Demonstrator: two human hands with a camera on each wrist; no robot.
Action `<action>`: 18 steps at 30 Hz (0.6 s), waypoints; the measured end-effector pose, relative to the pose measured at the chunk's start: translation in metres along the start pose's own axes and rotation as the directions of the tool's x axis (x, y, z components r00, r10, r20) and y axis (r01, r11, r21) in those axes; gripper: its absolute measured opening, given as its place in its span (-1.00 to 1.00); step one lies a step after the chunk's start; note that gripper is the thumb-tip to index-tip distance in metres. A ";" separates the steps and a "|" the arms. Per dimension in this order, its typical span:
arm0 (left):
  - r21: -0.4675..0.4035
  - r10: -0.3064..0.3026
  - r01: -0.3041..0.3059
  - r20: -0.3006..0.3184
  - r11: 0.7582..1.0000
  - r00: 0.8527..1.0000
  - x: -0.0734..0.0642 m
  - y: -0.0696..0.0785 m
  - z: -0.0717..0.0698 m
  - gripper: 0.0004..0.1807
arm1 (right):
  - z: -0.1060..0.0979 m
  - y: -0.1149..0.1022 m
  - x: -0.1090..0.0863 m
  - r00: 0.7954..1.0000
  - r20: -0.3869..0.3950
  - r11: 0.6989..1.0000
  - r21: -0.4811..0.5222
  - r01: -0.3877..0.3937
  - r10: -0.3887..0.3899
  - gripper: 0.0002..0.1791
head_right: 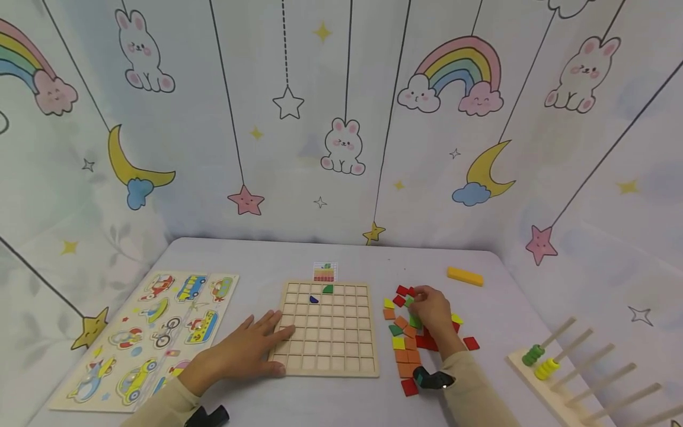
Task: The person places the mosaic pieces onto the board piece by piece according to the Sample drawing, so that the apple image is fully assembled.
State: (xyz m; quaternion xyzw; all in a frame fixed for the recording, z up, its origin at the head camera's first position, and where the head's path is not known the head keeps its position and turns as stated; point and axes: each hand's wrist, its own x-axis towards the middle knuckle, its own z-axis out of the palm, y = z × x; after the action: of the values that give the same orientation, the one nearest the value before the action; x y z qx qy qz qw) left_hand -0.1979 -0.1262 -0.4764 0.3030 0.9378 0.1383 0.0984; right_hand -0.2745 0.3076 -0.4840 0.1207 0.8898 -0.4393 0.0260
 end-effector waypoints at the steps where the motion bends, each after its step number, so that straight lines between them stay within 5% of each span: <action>1: 0.002 0.001 -0.001 0.000 1.000 1.000 0.000 0.000 0.000 -0.09 | 0.000 0.000 0.000 1.000 0.007 1.000 -0.021 0.007 -0.007 -0.47; 10: 0.011 0.009 -0.009 -0.007 1.000 1.000 0.001 -0.002 0.002 -0.08 | -0.001 -0.001 0.001 0.998 0.064 0.996 -0.086 0.002 0.004 -0.61; 15: 0.010 0.007 -0.007 -0.007 1.000 1.000 0.001 -0.002 0.002 -0.08 | -0.001 0.002 0.005 0.998 0.068 0.996 0.094 -0.004 -0.002 -0.66; 18: 0.007 0.002 -0.002 -0.005 1.000 1.000 0.001 -0.002 0.002 -0.08 | 0.000 0.000 0.008 0.997 0.081 0.966 0.259 -0.012 -0.009 -0.55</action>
State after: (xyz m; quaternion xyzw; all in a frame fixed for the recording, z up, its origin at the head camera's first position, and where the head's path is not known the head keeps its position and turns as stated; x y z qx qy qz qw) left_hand -0.1991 -0.1268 -0.4789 0.3039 0.9382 0.1358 0.0950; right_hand -0.2822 0.3094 -0.4854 0.1058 0.8229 -0.5563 0.0464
